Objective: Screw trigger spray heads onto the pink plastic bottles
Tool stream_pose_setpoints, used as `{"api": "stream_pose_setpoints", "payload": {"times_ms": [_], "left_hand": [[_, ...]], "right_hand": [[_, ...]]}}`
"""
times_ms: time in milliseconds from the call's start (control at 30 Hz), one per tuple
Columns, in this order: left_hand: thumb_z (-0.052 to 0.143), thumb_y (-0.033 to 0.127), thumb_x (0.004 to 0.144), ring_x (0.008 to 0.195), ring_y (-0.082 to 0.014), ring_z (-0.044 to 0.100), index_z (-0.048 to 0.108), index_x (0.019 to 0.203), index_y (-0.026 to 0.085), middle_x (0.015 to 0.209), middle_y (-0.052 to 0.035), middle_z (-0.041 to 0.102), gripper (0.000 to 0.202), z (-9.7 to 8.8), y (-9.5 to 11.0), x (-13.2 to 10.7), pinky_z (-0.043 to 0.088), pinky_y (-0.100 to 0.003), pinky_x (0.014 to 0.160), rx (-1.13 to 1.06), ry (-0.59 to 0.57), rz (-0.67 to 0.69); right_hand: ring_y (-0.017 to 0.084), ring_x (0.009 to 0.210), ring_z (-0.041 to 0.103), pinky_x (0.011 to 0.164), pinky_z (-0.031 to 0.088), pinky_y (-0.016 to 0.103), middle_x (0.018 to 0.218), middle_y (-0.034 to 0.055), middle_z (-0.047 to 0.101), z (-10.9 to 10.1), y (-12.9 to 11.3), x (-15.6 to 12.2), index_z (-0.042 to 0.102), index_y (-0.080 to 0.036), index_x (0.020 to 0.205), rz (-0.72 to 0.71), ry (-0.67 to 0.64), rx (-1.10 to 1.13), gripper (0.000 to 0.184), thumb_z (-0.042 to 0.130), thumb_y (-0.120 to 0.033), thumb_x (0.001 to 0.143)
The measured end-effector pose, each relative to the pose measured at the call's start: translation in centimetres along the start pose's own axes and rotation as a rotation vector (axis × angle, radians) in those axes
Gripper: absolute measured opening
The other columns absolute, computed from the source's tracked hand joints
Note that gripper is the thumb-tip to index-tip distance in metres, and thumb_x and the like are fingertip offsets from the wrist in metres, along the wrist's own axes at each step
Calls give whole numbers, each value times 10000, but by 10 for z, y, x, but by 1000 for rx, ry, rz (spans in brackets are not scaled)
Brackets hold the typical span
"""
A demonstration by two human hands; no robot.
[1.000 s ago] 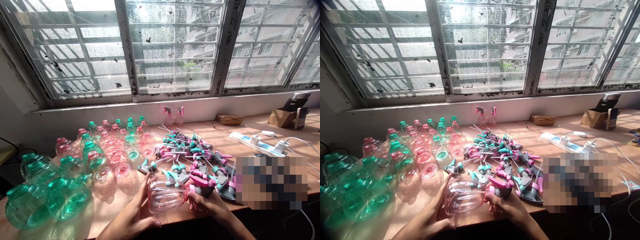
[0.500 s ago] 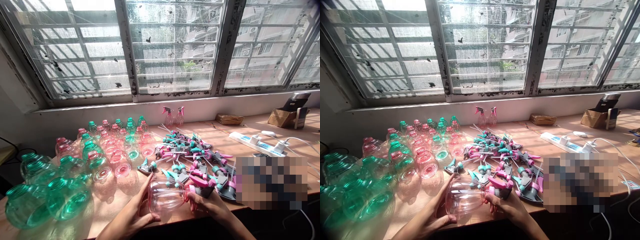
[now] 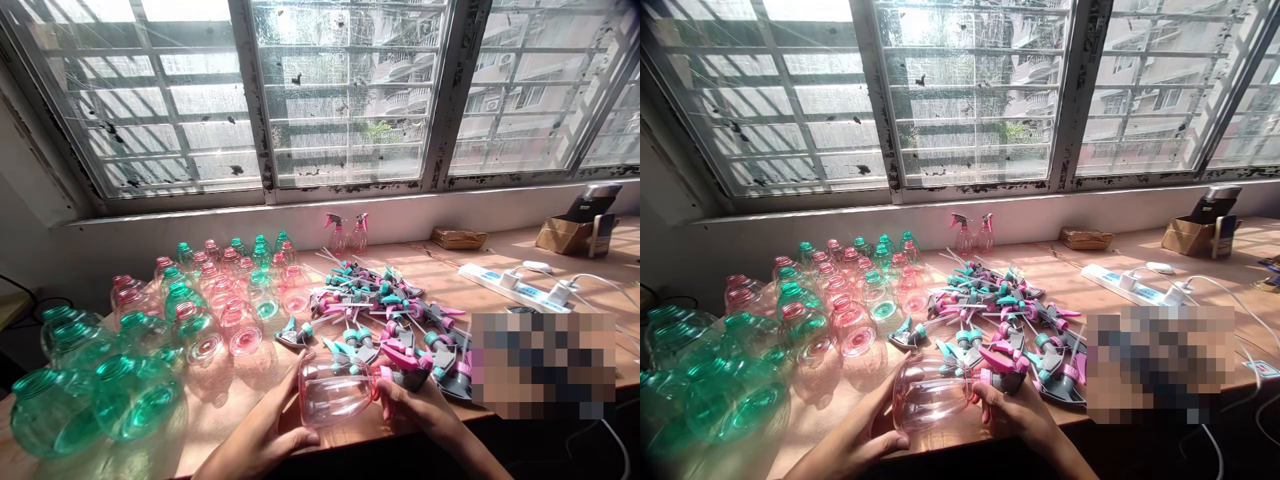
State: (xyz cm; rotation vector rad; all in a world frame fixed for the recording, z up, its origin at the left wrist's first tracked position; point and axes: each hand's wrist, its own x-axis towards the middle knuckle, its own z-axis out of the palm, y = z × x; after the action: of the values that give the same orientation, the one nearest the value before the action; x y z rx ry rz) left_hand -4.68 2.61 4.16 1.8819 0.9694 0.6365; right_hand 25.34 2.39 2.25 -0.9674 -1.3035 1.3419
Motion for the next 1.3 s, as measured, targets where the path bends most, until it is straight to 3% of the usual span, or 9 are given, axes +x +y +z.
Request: {"api": "stream_pose_setpoints", "payload": {"times_ms": [167, 267, 400, 533, 600, 733, 933, 1133, 1300], "left_hand": [[710, 278, 910, 1586, -318, 168, 79, 1599, 443, 1741, 44, 103, 949, 4, -6, 1, 229, -499, 1290, -140, 26, -14], [705, 316, 916, 1566, -324, 243, 44, 1603, 433, 1743, 29, 87, 960, 6, -8, 2, 320, -468, 1260, -247, -5, -20], [737, 286, 891, 1568, -352, 221, -4, 1611, 396, 1741, 1, 120, 1038, 3, -6, 1, 244, -512, 1282, -147, -15, -37], [692, 315, 923, 1576, -363, 185, 89, 1612, 398, 1733, 13, 164, 919, 1, -6, 1, 156, -556, 1292, -59, -11, -13], [697, 291, 922, 1573, -349, 208, 126, 1607, 404, 1728, 11, 190, 900, 2, -8, 1, 170, -547, 1294, -63, -13, -4], [689, 271, 936, 1584, -315, 179, 89, 1607, 411, 1743, 14, 102, 911, 6, -10, 3, 232, -498, 1289, -177, 14, -6], [720, 254, 914, 1575, -325, 205, 17, 1605, 418, 1735, 1, 160, 999, 6, -12, 3, 324, -484, 1257, -271, -30, 26], [717, 248, 907, 1573, -354, 198, 131, 1611, 381, 1729, -5, 187, 926, 3, -13, 4, 265, -520, 1275, -150, -31, 26], [698, 245, 917, 1580, -337, 182, 73, 1612, 397, 1741, 9, 115, 947, 4, -10, 3, 239, -495, 1287, -121, 18, -20]], "right_hand": [[106, 434, 571, 419, 444, 201, 514, -13, 635, 0, 1, -1, 750, -151, 710, 166, 13, 0, 527, 756, -673, 780], [88, 431, 542, 428, 441, 187, 478, -26, 607, 1, -1, -1, 742, -159, 637, 150, 17, -25, 543, 751, -683, 779], [120, 481, 599, 469, 492, 213, 532, -16, 654, 1, 0, 0, 781, -164, 755, 131, 24, 20, 504, 782, -667, 757], [109, 472, 572, 481, 501, 209, 517, -30, 609, -2, 2, 0, 759, -157, 727, 95, -6, -6, 491, 762, -643, 796], [107, 462, 549, 466, 495, 208, 511, -36, 590, -2, 2, -1, 746, -159, 743, 62, -24, -7, 486, 744, -640, 815], [104, 461, 542, 467, 485, 218, 543, -21, 610, -1, -1, -2, 742, -153, 749, 62, -16, -12, 503, 753, -654, 794], [103, 474, 532, 474, 471, 226, 548, -20, 602, 1, -5, -3, 742, -147, 720, 97, -4, -1, 541, 773, -687, 744], [108, 471, 539, 487, 462, 232, 521, -28, 588, 0, -4, -3, 730, -155, 694, 72, 3, -24, 528, 770, -677, 757], [116, 471, 582, 495, 480, 230, 512, -18, 610, -1, 0, -3, 751, -145, 705, 90, -13, -6, 528, 767, -669, 767]]}}
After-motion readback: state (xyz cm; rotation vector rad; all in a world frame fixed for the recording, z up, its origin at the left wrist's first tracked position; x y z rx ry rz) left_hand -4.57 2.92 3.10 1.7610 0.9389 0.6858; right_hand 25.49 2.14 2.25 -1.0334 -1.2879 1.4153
